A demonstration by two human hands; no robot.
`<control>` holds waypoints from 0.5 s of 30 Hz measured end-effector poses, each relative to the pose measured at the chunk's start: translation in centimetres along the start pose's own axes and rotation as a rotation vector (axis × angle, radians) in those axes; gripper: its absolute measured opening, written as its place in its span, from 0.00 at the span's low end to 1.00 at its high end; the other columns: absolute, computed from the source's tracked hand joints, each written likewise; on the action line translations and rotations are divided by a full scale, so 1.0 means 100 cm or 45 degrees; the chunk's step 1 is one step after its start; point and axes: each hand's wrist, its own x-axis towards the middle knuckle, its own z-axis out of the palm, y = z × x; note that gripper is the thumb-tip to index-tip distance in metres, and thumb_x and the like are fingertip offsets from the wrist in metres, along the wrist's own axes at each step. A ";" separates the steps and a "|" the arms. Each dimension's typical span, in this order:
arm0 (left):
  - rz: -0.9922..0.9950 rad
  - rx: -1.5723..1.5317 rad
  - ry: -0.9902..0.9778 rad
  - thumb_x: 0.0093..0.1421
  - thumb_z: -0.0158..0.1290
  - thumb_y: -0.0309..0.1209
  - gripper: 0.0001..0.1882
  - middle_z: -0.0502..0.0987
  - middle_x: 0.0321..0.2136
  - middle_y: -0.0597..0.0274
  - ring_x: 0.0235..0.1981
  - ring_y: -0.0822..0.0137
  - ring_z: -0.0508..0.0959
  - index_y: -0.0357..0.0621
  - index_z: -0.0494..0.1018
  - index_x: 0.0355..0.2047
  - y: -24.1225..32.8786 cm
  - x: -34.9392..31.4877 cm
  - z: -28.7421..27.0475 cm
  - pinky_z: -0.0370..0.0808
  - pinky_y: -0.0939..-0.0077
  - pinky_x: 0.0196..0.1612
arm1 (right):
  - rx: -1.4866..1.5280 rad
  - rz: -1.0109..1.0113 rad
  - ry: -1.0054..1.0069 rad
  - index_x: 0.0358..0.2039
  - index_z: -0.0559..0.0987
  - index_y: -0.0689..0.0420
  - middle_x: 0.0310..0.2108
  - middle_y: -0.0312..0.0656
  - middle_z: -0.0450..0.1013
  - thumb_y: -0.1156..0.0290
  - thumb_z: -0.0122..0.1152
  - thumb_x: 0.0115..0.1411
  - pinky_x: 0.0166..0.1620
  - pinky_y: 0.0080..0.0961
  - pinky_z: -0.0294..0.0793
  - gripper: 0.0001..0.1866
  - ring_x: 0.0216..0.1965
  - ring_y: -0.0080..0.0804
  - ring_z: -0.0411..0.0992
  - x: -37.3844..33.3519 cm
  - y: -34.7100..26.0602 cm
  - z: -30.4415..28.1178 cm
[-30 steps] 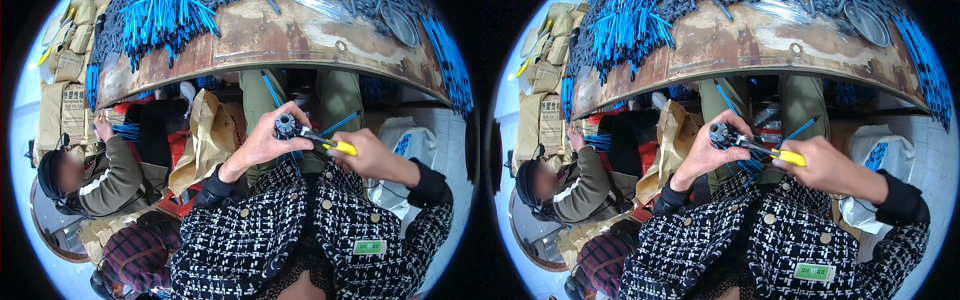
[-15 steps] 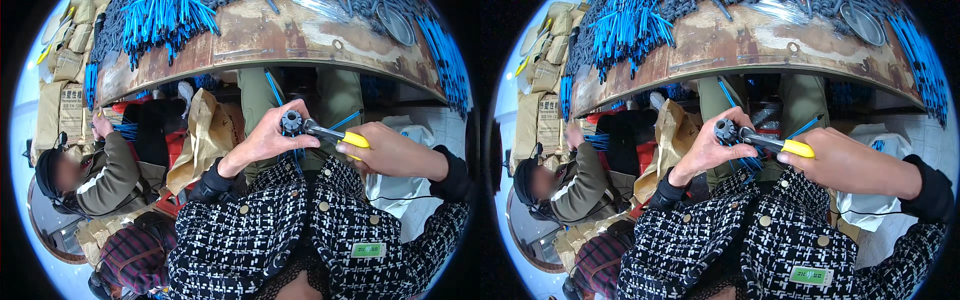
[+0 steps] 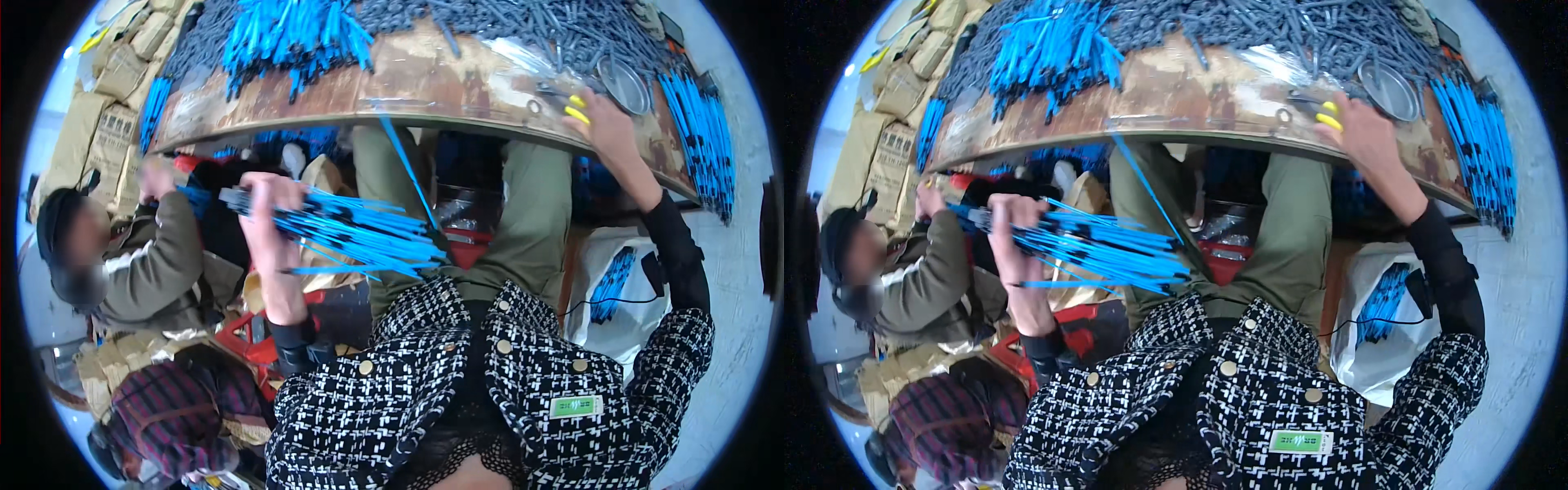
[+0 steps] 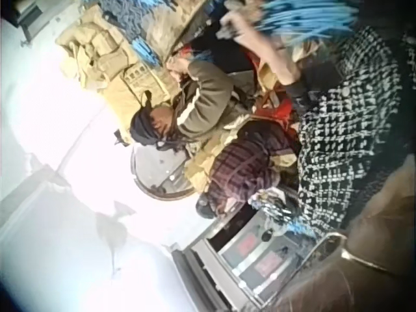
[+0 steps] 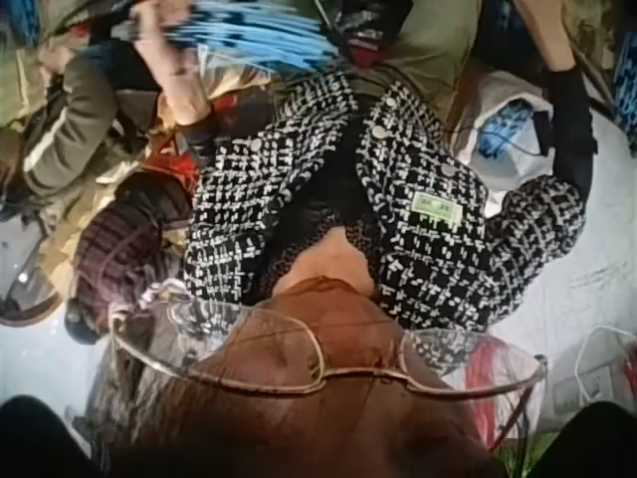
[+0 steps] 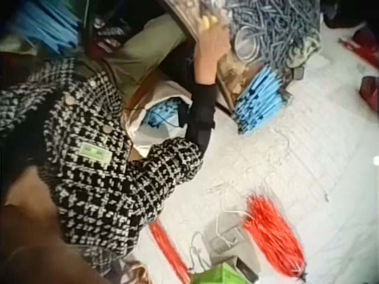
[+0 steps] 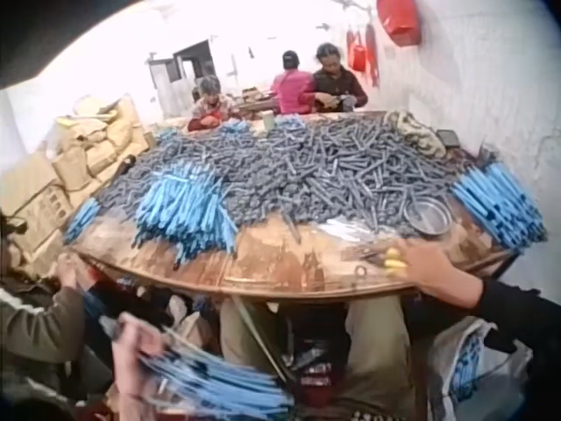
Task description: The person inserts blue rods into a black circular hub, uses pliers to crimp a central component, and secures the bundled rods with a red rubber band. The person then places the bundled unit into a white bin.
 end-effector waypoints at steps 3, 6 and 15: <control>-0.095 -0.719 0.249 0.69 0.49 0.34 0.08 0.69 0.23 0.69 0.28 0.74 0.69 0.45 0.68 0.33 0.028 -0.010 -0.061 0.70 0.73 0.45 | -0.240 -0.527 0.562 0.58 0.68 0.55 0.53 0.49 0.69 0.54 0.68 0.51 0.55 0.44 0.67 0.36 0.53 0.50 0.68 -0.001 -0.026 -0.010; -0.262 -0.845 0.262 0.70 0.47 0.36 0.12 0.75 0.30 0.62 0.37 0.67 0.74 0.40 0.71 0.36 -0.012 0.001 -0.071 0.70 0.67 0.51 | 0.198 -0.846 0.232 0.65 0.62 0.54 0.61 0.48 0.60 0.58 0.73 0.45 0.63 0.45 0.58 0.48 0.61 0.51 0.59 -0.023 -0.059 -0.026; -1.156 -1.147 0.129 0.66 0.51 0.44 0.19 0.79 0.34 0.53 0.41 0.58 0.79 0.37 0.74 0.35 -0.158 -0.014 0.052 0.77 0.62 0.45 | 1.823 -0.874 0.390 0.47 0.77 0.59 0.51 0.48 0.71 0.64 0.73 0.51 0.57 0.38 0.68 0.24 0.54 0.43 0.70 -0.060 -0.148 -0.027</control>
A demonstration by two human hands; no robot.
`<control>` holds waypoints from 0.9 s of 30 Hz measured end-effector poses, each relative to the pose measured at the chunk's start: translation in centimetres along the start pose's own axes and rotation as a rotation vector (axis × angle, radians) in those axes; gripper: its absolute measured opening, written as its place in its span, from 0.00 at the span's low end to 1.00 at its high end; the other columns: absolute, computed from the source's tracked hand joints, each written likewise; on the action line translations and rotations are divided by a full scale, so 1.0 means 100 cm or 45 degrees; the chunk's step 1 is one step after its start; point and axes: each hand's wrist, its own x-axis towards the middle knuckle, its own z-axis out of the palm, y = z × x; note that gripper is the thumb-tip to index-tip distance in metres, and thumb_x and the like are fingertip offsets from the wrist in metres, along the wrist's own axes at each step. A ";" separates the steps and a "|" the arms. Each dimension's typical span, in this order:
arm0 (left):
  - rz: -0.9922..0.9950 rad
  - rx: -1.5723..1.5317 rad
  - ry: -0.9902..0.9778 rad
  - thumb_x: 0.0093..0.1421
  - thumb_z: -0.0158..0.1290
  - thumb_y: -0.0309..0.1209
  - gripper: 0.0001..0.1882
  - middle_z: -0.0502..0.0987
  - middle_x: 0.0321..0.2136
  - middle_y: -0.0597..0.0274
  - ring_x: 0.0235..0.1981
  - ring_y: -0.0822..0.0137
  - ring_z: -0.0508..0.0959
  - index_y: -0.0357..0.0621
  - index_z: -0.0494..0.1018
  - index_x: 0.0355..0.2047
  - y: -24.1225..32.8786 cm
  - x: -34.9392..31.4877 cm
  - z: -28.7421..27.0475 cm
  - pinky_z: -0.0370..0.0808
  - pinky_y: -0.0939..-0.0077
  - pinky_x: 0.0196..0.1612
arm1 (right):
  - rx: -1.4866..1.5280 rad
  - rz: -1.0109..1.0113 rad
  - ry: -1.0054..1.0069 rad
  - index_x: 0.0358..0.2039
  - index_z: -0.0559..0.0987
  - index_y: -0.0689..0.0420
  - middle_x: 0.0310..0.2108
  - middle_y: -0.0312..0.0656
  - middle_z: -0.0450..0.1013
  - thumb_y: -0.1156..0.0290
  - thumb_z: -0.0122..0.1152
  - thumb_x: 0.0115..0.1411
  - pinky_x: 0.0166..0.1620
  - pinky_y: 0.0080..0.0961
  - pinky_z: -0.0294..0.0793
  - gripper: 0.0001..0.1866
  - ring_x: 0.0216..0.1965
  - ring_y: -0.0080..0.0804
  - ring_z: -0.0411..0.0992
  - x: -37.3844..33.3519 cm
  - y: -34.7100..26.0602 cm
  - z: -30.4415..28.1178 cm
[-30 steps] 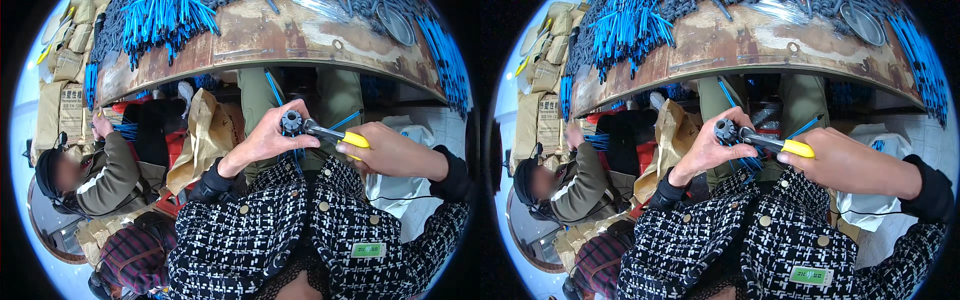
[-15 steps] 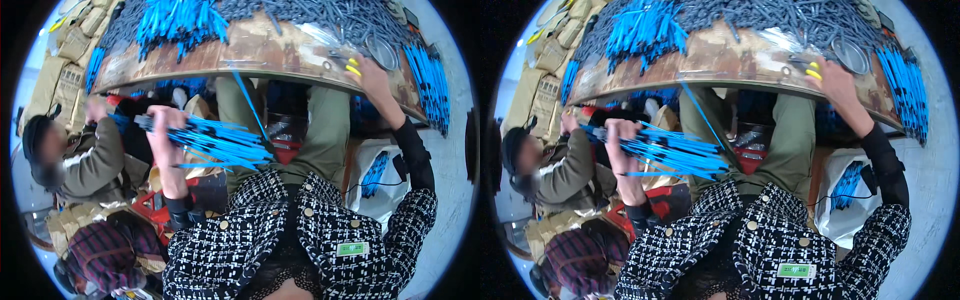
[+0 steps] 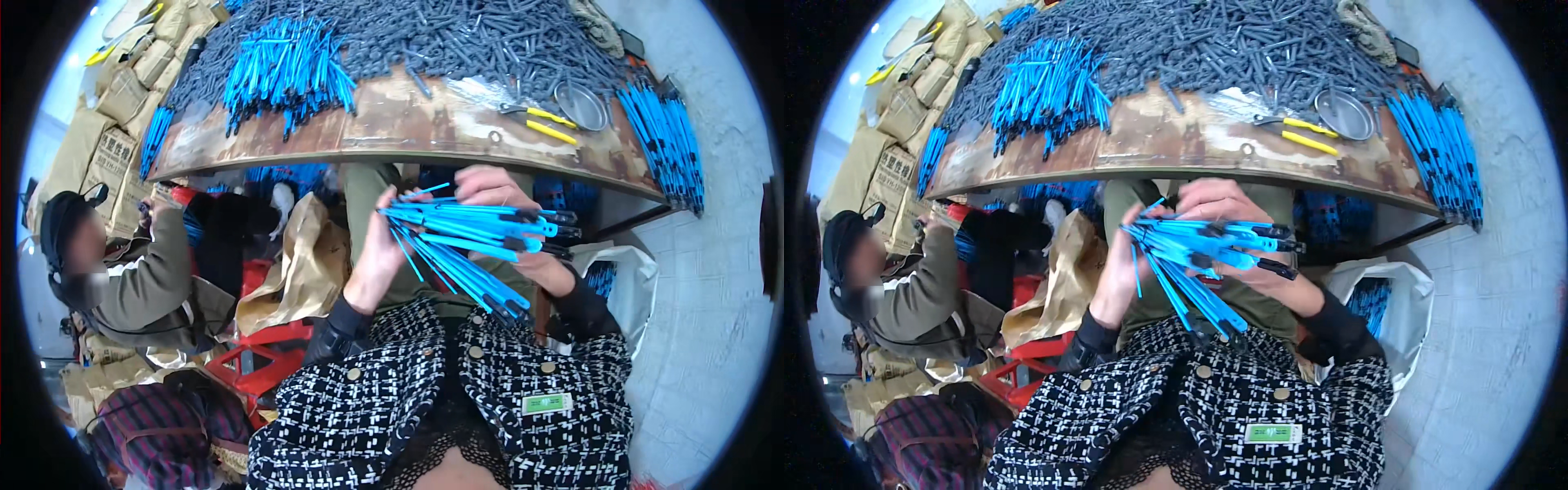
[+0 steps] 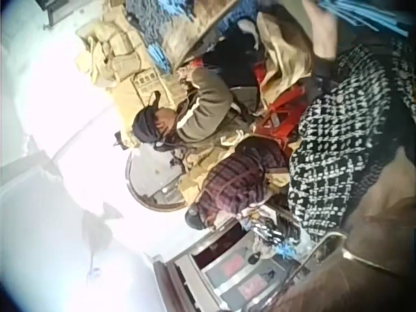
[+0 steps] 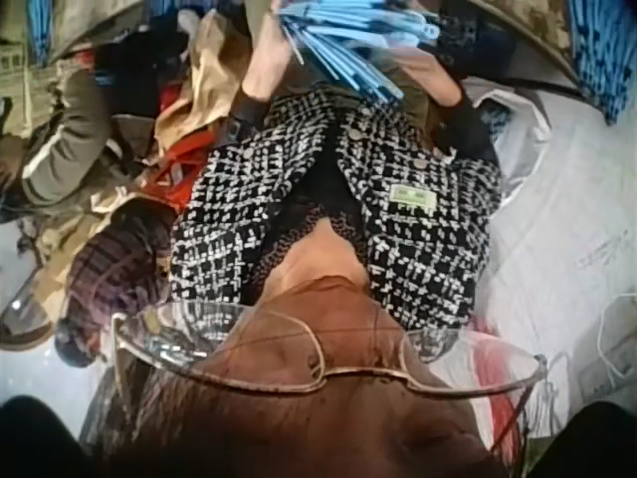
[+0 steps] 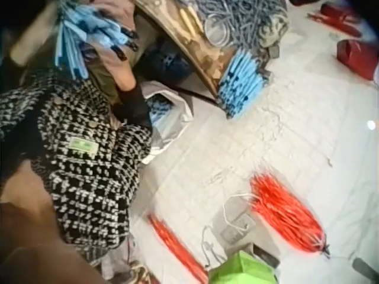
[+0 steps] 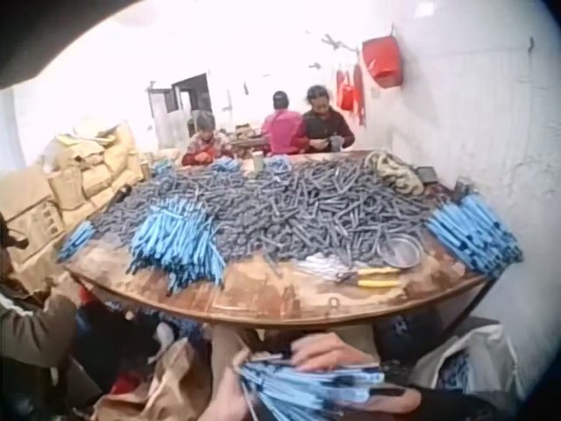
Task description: The person inserts blue rods into a black circular hub, uses pliers to crimp a central component, and secures the bundled rods with a red rubber band. The person then places the bundled unit into a white bin.
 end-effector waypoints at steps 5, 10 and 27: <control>0.250 0.470 0.515 0.69 0.44 0.53 0.26 0.79 0.37 0.58 0.45 0.62 0.77 0.40 0.74 0.41 -0.004 -0.037 -0.021 0.71 0.67 0.53 | 0.300 0.724 0.267 0.44 0.75 0.62 0.42 0.46 0.75 0.71 0.73 0.48 0.48 0.34 0.74 0.23 0.45 0.35 0.74 -0.009 -0.061 0.019; -0.044 1.220 -0.123 0.69 0.49 0.39 0.23 0.76 0.52 0.56 0.55 0.66 0.73 0.32 0.70 0.56 -0.007 -0.082 0.009 0.67 0.71 0.60 | 0.497 1.023 0.196 0.50 0.75 0.63 0.43 0.38 0.76 0.72 0.64 0.62 0.51 0.27 0.72 0.17 0.45 0.25 0.73 -0.051 -0.035 0.052; 0.247 1.786 -0.359 0.60 0.57 0.26 0.07 0.79 0.32 0.61 0.35 0.68 0.79 0.38 0.78 0.39 -0.002 -0.103 0.055 0.75 0.74 0.39 | 0.622 1.093 0.120 0.51 0.66 0.57 0.42 0.34 0.66 0.69 0.68 0.59 0.48 0.22 0.67 0.24 0.46 0.19 0.66 -0.030 -0.047 0.064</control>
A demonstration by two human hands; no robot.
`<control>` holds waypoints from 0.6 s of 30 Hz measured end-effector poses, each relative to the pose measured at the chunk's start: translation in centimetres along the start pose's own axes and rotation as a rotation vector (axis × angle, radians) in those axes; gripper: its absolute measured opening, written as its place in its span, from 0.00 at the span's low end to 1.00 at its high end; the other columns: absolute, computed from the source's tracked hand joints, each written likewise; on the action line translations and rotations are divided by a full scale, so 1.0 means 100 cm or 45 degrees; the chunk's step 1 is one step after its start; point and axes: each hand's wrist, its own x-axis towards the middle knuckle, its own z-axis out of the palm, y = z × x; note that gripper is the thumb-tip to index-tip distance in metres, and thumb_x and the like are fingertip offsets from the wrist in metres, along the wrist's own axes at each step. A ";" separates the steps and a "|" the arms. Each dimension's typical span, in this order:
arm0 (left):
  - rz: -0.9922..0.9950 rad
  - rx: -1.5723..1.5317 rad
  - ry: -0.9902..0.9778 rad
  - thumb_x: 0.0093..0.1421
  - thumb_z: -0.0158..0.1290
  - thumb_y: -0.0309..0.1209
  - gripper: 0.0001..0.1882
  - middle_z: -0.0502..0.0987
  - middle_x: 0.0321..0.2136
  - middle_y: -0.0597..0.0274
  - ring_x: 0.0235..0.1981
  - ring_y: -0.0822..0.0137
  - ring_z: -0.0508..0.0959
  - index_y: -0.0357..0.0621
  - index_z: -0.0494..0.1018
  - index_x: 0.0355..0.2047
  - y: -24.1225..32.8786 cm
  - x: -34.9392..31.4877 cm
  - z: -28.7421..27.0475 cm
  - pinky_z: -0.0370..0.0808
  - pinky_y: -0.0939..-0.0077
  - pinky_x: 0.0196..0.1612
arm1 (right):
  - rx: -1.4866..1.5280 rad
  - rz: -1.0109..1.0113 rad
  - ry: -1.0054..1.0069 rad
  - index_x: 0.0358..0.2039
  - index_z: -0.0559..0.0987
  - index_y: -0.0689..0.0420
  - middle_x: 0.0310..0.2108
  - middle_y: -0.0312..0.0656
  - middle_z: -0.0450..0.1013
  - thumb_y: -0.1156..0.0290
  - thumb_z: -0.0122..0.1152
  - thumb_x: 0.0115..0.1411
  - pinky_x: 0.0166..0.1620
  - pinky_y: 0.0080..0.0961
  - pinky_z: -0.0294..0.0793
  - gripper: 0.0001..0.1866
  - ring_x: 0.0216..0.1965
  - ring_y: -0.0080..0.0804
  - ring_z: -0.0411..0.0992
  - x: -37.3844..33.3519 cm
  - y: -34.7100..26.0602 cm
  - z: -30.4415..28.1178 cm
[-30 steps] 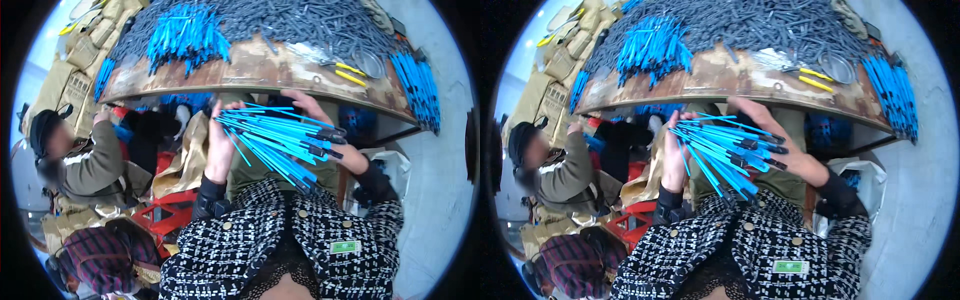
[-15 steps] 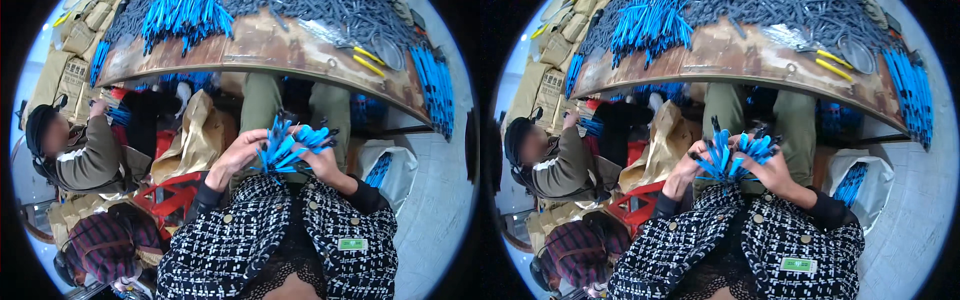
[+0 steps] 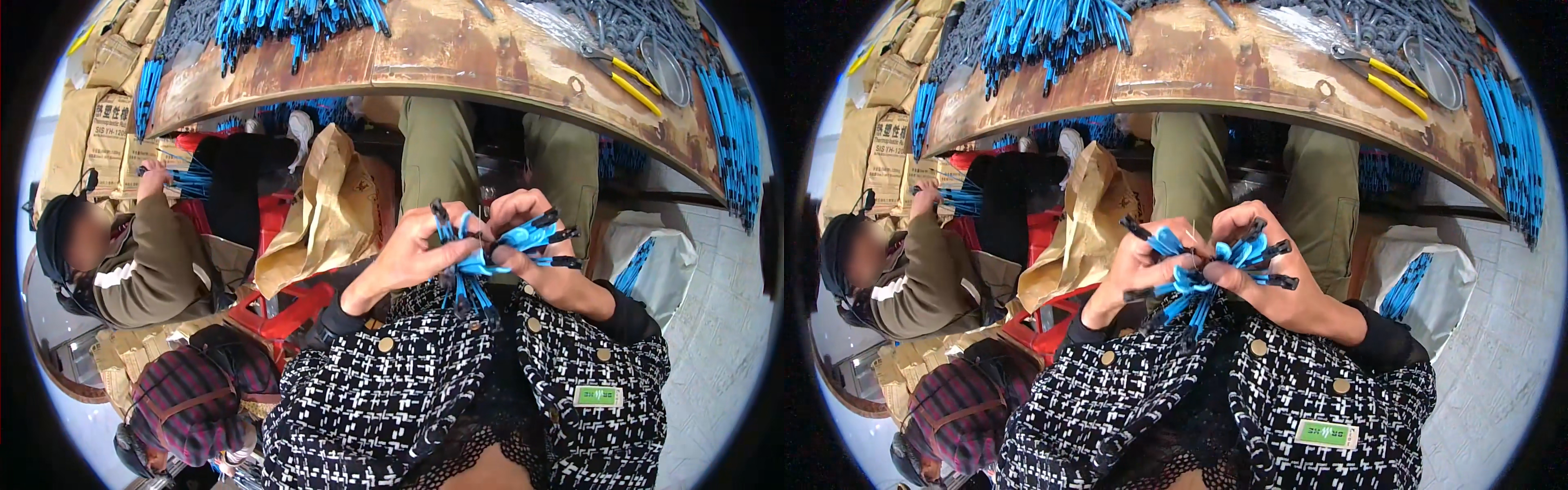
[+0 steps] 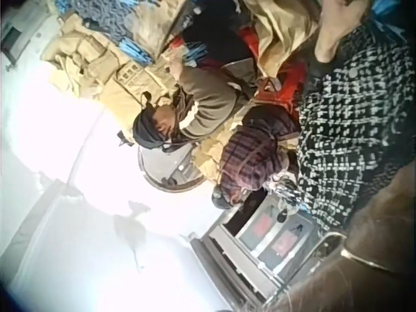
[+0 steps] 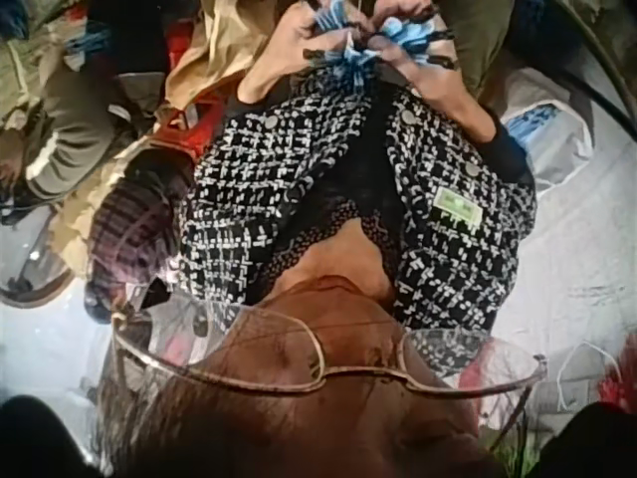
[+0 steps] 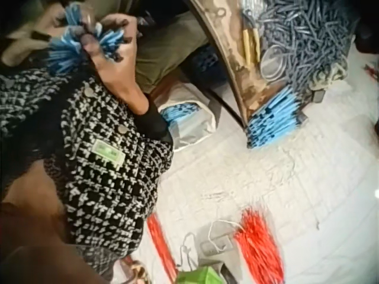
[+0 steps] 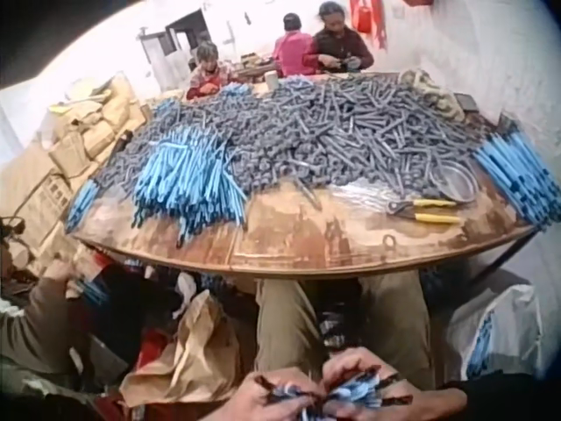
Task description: The person inserts blue rods into a black circular hub, uses pliers to crimp a central component, and secures the bundled rods with a red rubber band. The person then places the bundled unit into a white bin.
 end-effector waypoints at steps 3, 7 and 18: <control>-0.084 -0.318 -0.122 0.65 0.55 0.32 0.10 0.79 0.34 0.66 0.37 0.75 0.77 0.37 0.77 0.40 -0.011 0.000 -0.011 0.73 0.77 0.41 | -0.021 -0.011 -0.054 0.44 0.72 0.59 0.40 0.35 0.69 0.68 0.64 0.63 0.48 0.23 0.68 0.14 0.44 0.22 0.69 0.009 -0.007 -0.004; -0.193 -0.389 -0.238 0.66 0.55 0.35 0.10 0.77 0.28 0.69 0.31 0.80 0.75 0.39 0.74 0.34 -0.008 -0.003 -0.016 0.71 0.84 0.34 | -0.032 0.127 -0.513 0.40 0.79 0.62 0.37 0.40 0.75 0.66 0.59 0.65 0.48 0.28 0.71 0.11 0.42 0.28 0.73 0.029 -0.023 -0.023; -0.210 -0.666 -0.195 0.67 0.52 0.31 0.10 0.80 0.30 0.60 0.29 0.73 0.79 0.35 0.77 0.36 -0.010 0.007 -0.012 0.76 0.79 0.35 | -0.094 0.115 -0.160 0.40 0.79 0.63 0.37 0.38 0.76 0.68 0.64 0.63 0.45 0.25 0.72 0.11 0.40 0.24 0.73 0.013 -0.015 -0.021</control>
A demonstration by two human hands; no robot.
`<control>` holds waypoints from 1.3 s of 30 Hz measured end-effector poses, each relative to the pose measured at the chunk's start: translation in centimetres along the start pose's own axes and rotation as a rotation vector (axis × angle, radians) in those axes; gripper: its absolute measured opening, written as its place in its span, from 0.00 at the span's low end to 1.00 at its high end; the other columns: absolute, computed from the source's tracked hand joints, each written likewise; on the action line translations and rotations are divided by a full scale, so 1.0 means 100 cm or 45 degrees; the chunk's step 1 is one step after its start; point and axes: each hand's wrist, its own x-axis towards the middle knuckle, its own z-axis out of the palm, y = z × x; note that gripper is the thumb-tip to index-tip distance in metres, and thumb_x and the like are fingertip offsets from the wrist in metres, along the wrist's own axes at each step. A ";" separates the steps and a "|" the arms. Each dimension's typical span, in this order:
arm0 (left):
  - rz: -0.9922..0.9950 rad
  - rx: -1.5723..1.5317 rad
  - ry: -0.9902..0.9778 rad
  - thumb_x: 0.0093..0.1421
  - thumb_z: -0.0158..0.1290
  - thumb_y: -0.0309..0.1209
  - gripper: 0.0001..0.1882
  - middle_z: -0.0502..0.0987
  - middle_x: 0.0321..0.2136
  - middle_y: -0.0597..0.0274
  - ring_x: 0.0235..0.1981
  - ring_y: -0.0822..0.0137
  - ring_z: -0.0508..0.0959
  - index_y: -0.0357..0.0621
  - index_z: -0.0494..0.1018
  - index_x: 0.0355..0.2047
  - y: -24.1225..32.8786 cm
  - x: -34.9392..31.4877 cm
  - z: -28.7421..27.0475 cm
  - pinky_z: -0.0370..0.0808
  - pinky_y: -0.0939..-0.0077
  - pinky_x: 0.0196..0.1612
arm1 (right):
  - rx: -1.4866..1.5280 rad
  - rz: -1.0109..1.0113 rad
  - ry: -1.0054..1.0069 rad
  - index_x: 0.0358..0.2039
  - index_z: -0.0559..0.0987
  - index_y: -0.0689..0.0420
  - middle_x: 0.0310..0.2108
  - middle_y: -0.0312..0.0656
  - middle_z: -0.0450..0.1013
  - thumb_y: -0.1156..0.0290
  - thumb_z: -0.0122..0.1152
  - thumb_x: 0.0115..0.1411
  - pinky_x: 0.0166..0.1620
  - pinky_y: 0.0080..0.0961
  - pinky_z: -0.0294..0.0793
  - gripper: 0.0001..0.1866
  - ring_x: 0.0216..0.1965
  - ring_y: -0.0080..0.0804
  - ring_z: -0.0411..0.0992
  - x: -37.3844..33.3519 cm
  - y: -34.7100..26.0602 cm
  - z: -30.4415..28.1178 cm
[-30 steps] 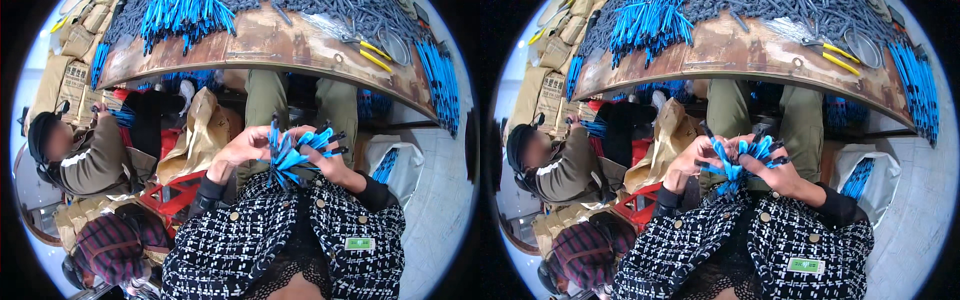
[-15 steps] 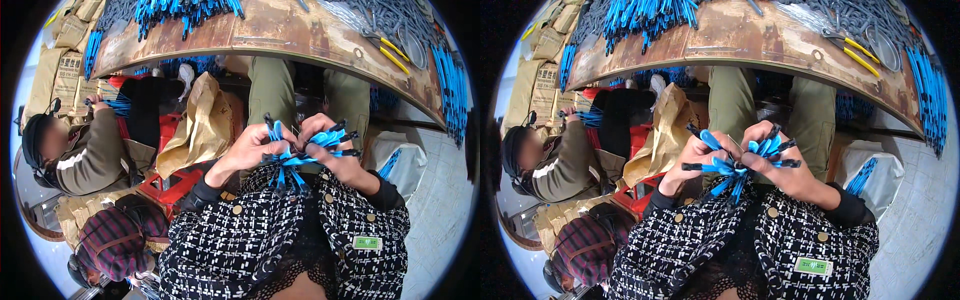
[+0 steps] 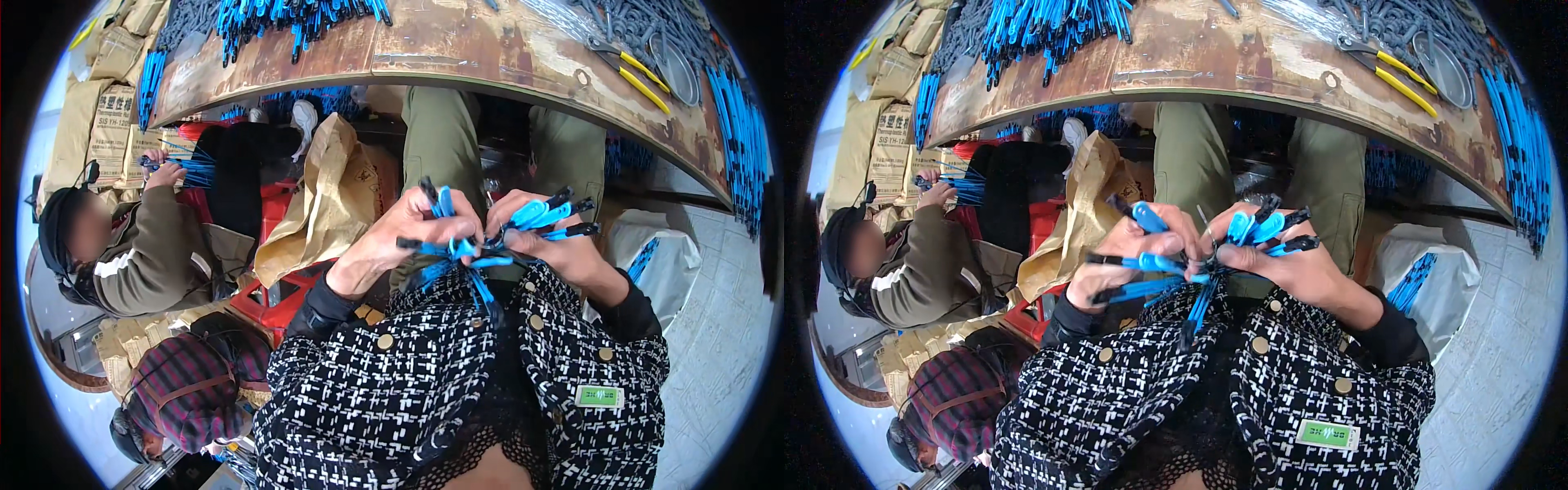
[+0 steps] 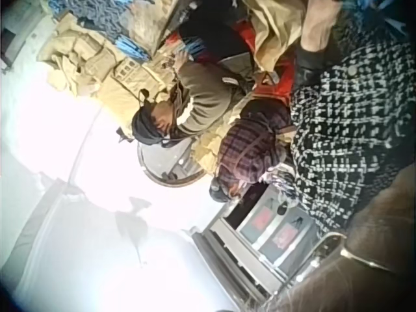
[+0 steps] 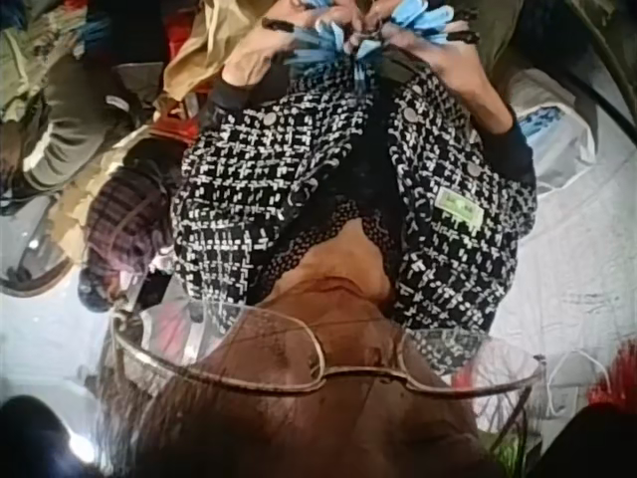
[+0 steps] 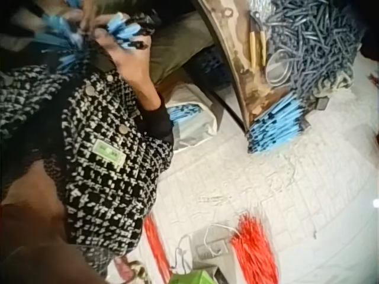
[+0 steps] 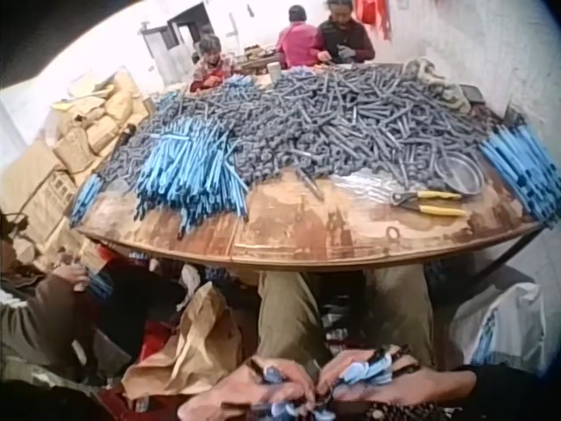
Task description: The person inserts blue rods into a black circular hub, uses pliers to crimp a central component, and secures the bundled rods with a red rubber band. The person then places the bundled unit into a white bin.
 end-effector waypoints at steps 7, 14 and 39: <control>0.040 0.312 0.139 0.56 0.65 0.35 0.20 0.76 0.37 0.66 0.40 0.76 0.74 0.41 0.73 0.45 0.020 -0.005 0.029 0.71 0.77 0.46 | 0.053 -0.046 0.143 0.41 0.77 0.64 0.38 0.38 0.76 0.71 0.57 0.66 0.49 0.26 0.72 0.09 0.43 0.25 0.73 -0.002 0.003 0.004; -0.247 0.906 0.377 0.53 0.66 0.28 0.09 0.78 0.26 0.70 0.29 0.82 0.73 0.40 0.80 0.34 0.039 0.017 0.040 0.72 0.82 0.35 | -0.014 -0.080 0.272 0.41 0.79 0.60 0.35 0.33 0.75 0.72 0.58 0.66 0.44 0.22 0.70 0.07 0.39 0.18 0.70 -0.007 -0.005 0.004; -0.207 0.301 -0.055 0.51 0.64 0.25 0.20 0.79 0.42 0.62 0.42 0.74 0.76 0.36 0.77 0.45 0.018 0.048 -0.045 0.73 0.76 0.48 | -1.830 -0.668 0.549 0.42 0.80 0.56 0.35 0.42 0.76 0.79 0.59 0.53 0.43 0.29 0.73 0.14 0.39 0.37 0.73 0.209 -0.084 -0.166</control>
